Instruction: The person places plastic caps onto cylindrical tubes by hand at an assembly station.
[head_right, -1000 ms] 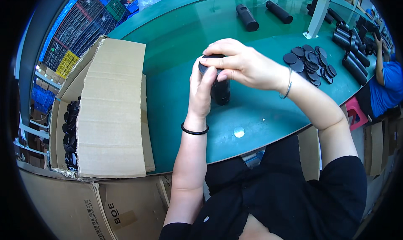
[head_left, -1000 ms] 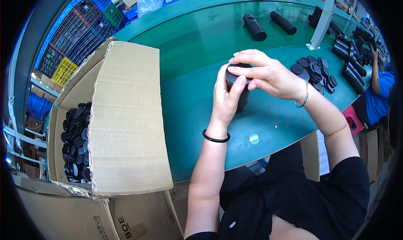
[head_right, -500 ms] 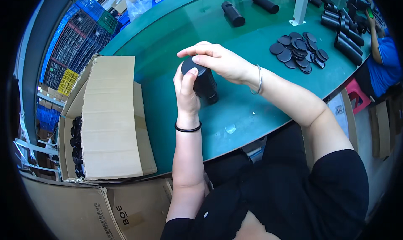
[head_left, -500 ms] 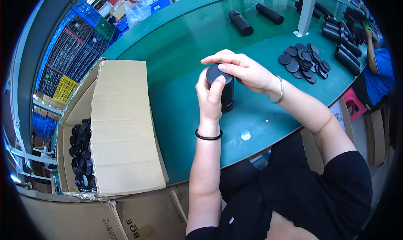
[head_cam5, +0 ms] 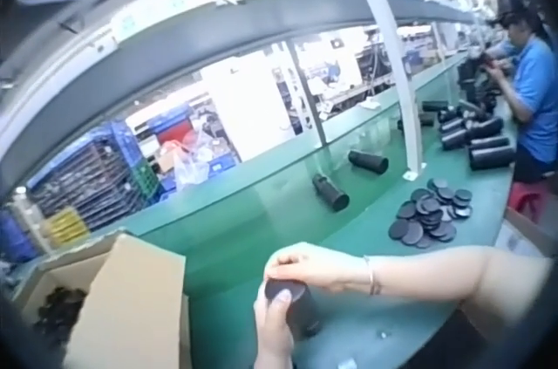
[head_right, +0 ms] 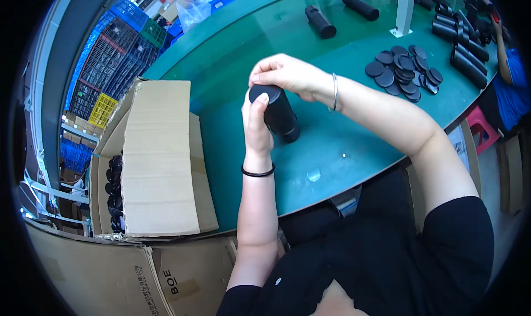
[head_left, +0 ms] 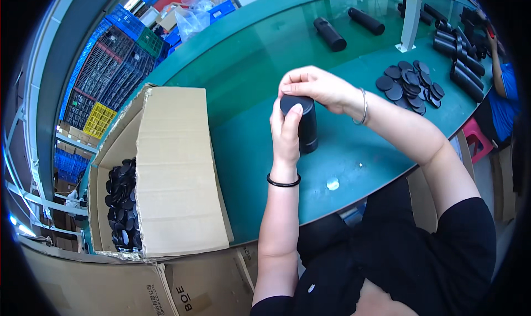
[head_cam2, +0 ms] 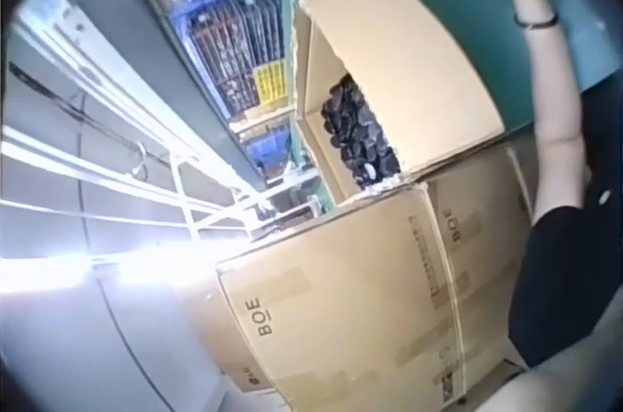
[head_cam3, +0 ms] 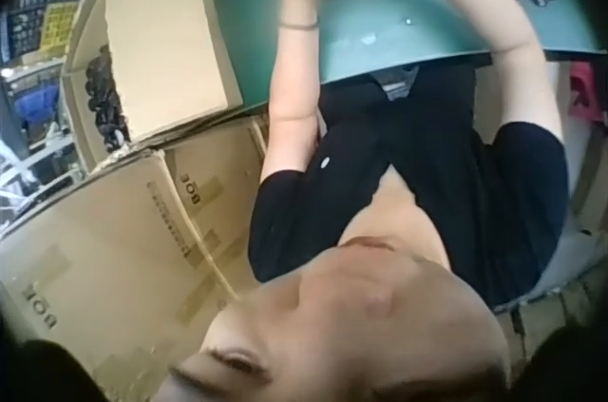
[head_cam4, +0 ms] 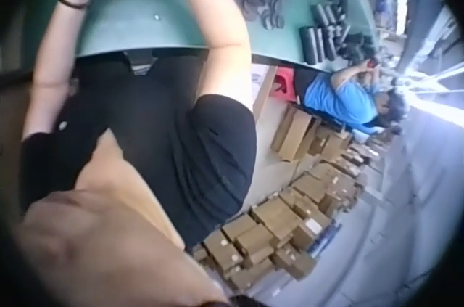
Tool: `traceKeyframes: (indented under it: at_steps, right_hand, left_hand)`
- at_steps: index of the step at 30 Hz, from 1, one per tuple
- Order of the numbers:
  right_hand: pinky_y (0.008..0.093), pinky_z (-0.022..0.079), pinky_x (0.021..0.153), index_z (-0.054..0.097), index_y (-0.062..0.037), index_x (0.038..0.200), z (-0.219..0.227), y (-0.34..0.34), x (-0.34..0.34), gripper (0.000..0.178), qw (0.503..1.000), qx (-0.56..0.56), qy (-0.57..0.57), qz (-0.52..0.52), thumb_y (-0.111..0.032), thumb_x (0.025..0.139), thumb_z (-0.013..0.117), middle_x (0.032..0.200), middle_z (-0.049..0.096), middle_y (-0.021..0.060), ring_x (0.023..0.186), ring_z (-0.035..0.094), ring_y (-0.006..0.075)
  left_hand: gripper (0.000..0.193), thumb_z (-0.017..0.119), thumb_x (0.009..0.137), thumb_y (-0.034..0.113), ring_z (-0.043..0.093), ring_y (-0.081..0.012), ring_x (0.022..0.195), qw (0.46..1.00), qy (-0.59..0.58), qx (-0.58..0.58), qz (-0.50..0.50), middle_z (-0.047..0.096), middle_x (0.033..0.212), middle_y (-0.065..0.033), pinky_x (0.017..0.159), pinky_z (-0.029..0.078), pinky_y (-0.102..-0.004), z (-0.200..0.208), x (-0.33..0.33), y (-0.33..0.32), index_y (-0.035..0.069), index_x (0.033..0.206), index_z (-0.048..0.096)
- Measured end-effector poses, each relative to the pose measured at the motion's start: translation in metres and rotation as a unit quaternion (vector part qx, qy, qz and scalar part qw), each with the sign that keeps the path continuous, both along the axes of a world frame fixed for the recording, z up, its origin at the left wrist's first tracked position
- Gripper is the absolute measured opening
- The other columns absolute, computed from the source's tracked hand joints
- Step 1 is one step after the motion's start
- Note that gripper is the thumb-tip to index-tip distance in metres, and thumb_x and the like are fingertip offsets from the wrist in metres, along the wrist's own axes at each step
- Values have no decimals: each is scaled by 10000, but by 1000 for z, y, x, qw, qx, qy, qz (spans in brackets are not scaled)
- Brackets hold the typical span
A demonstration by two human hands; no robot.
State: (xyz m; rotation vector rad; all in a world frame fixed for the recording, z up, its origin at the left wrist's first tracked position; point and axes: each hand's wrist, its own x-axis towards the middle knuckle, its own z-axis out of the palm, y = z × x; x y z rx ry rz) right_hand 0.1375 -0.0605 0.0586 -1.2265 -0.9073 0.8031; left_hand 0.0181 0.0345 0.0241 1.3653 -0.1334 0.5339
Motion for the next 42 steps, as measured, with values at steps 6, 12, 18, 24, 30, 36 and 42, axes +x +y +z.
traceKeyframes:
  at_steps: [6, 12, 18, 24, 30, 36, 42]
  right_hand:
    - [266, 454, 885, 625, -15, 1115, -4, -17, -5, 329, 996, -9, 83, 29, -208, 849, 657, 1047, 631, 67, 953, 584, 133]
    - [287, 449, 908, 593, -9, 1176, -6, -30, -14, 441, 994, 48, 93, 39, -239, 812, 694, 1112, 610, 81, 973, 585, 152]
    - [276, 460, 883, 600, -6, 1140, -7, -60, 3, 405, 989, 32, 127, 72, -204, 802, 703, 1093, 611, 72, 958, 586, 146]
    - [267, 475, 846, 630, -16, 1034, -3, -78, -10, 292, 998, -39, 42, -12, -155, 793, 717, 1042, 611, 70, 936, 581, 156]
    - [300, 478, 841, 609, -22, 1049, 33, -71, -31, 312, 936, -72, -340, -51, -116, 772, 718, 1042, 598, 79, 957, 575, 175]
    - [360, 499, 832, 540, -30, 1103, 23, -16, 41, 424, 804, -8, -565, -186, -65, 718, 712, 1136, 522, 115, 1076, 525, 277]
    - [397, 529, 797, 497, -86, 1040, -76, 75, 137, 346, 613, -130, -726, -286, -62, 719, 624, 1155, 488, 119, 1107, 481, 320]
  left_hand:
    - [495, 647, 849, 331, 532, -113, 878, 998, 10, 52, 42, 551, 981, -50, 749, 455, -258, -10, -2, 5, -2, 1160, 454]
    - [498, 664, 841, 332, 532, -126, 878, 998, 26, 29, 45, 539, 977, -74, 723, 456, -272, -3, -9, -15, 2, 1140, 442]
    - [622, 751, 744, 421, 529, -252, 939, 873, 8, 424, 241, 536, 1014, -137, 795, 429, -391, -6, -10, -44, 8, 1100, 452]
    - [686, 777, 674, 439, 501, -317, 970, 865, 26, 442, 235, 535, 1023, -148, 838, 396, -431, -6, -11, -54, 11, 1100, 452]
    - [747, 790, 678, 415, 477, -331, 1023, 900, 4, 383, 207, 498, 1090, -170, 887, 377, -435, -5, -8, -33, 1, 1184, 428]
    - [734, 761, 730, 264, 410, -350, 1120, 824, -37, 428, 370, 398, 1213, -194, 952, 343, -459, -2, -10, -21, -8, 1292, 374]
    - [509, 655, 800, 116, 376, -313, 1166, 838, 14, 424, 344, 374, 1235, -184, 988, 327, -419, -19, -6, -7, 7, 1256, 457]
